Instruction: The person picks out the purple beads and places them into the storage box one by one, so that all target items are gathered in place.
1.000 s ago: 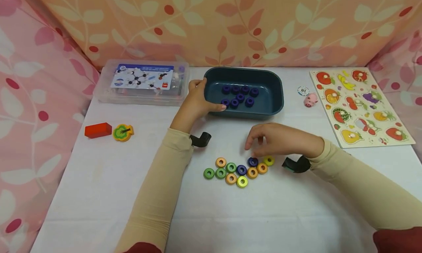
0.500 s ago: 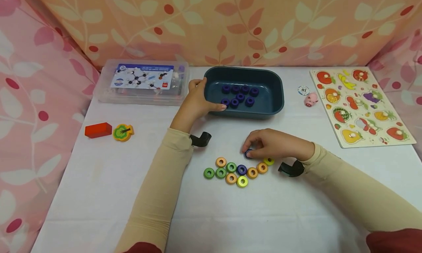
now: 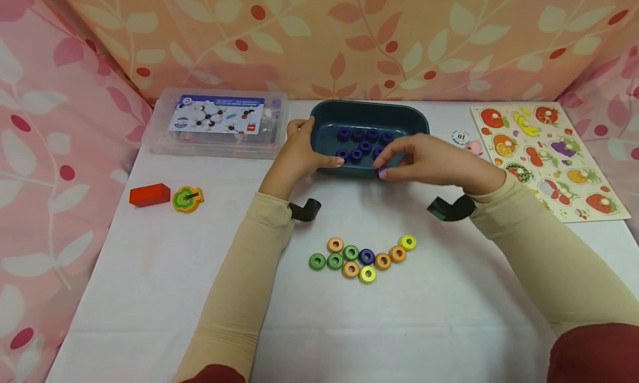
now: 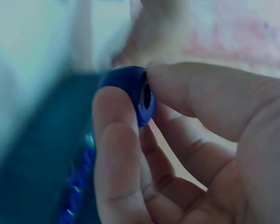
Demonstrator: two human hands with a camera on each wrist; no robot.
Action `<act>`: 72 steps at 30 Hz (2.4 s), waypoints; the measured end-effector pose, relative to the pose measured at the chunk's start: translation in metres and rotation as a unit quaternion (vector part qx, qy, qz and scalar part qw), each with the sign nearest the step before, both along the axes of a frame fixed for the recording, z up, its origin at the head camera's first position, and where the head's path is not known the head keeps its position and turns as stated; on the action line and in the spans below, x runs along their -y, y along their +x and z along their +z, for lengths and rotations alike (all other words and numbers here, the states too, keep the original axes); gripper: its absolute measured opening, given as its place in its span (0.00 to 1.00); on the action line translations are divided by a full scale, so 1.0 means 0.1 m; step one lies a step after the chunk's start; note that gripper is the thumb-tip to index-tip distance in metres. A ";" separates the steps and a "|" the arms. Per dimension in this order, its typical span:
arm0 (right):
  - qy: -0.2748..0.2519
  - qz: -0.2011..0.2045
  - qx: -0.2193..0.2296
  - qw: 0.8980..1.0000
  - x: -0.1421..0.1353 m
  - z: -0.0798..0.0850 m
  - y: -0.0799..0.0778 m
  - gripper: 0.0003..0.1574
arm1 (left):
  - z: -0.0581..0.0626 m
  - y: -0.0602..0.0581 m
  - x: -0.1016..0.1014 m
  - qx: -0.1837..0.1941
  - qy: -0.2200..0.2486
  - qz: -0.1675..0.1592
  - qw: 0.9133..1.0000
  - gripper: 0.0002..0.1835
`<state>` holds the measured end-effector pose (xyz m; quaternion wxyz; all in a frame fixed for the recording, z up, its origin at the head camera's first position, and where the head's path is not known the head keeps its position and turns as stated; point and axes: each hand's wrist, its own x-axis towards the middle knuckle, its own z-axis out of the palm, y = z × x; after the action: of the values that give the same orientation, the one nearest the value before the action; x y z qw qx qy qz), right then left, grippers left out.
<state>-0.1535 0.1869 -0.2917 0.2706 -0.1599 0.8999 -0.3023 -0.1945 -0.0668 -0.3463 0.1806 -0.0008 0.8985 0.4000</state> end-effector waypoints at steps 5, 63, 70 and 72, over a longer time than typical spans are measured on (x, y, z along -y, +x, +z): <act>0.012 -0.039 -0.007 0.999 0.05 -0.03 -0.47 0.22 | -0.01 0.00 0.01 -0.001 -0.001 0.001 1.000 0.67; -0.022 0.068 0.008 0.997 0.24 -0.25 0.42 0.07 | -0.01 -0.01 -0.02 -0.007 0.012 -0.008 1.000 0.68; 0.009 -0.022 -0.045 0.999 0.37 -0.01 -0.56 0.15 | -0.02 0.00 0.05 -0.015 0.007 -0.006 1.000 0.67; 0.024 -0.031 -0.011 0.999 0.42 -0.10 -0.80 0.17 | -0.03 0.01 0.06 -0.007 0.006 -0.008 1.000 0.67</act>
<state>-0.2331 0.1448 -0.3016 0.2544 -0.1287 0.9143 -0.2875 -0.1934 -0.0723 -0.3491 0.1774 0.0106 0.8972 0.4043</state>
